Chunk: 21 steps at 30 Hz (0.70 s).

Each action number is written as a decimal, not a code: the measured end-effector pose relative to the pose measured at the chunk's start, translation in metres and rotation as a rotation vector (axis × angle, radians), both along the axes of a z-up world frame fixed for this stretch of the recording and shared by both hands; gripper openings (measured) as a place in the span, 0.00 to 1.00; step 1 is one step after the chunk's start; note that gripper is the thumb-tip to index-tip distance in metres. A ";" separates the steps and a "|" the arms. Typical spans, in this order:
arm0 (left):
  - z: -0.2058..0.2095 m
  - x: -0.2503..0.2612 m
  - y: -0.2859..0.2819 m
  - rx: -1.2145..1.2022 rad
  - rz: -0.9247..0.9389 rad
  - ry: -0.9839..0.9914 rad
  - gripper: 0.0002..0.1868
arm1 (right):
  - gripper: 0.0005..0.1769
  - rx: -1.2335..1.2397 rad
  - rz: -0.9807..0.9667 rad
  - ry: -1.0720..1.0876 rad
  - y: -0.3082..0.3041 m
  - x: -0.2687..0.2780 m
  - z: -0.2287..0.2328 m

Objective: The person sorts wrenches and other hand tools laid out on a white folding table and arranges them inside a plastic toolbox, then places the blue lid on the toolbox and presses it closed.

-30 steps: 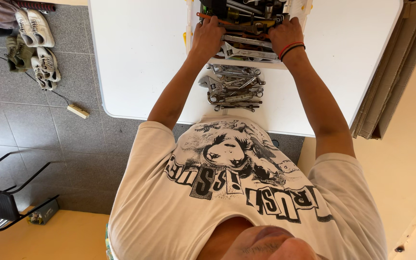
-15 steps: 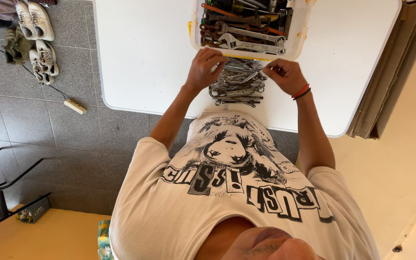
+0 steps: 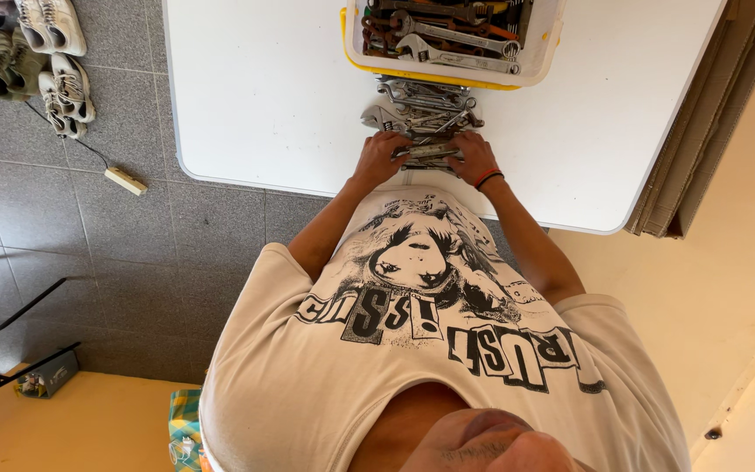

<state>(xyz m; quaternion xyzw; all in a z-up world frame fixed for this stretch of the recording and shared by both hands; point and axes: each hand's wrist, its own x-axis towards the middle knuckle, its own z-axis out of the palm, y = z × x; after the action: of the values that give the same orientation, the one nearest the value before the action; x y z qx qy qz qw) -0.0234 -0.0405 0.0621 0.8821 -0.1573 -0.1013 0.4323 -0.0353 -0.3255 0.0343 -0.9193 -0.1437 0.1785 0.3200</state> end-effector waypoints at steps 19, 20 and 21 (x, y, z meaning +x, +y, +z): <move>0.043 0.019 -0.020 0.068 -0.047 -0.043 0.19 | 0.20 -0.114 0.098 -0.259 0.013 0.020 0.089; 0.058 0.023 -0.018 0.026 -0.053 -0.086 0.20 | 0.19 -0.073 0.088 -0.299 0.011 0.023 0.105; 0.074 0.028 -0.018 -0.016 -0.058 -0.128 0.20 | 0.17 -0.032 0.079 -0.339 0.008 0.024 0.122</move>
<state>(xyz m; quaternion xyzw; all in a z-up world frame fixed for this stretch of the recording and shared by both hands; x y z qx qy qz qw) 0.0044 -0.0584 0.1357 0.8784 -0.2110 -0.0559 0.4251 -0.0111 -0.3175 0.1561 -0.9349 -0.2287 0.0359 0.2692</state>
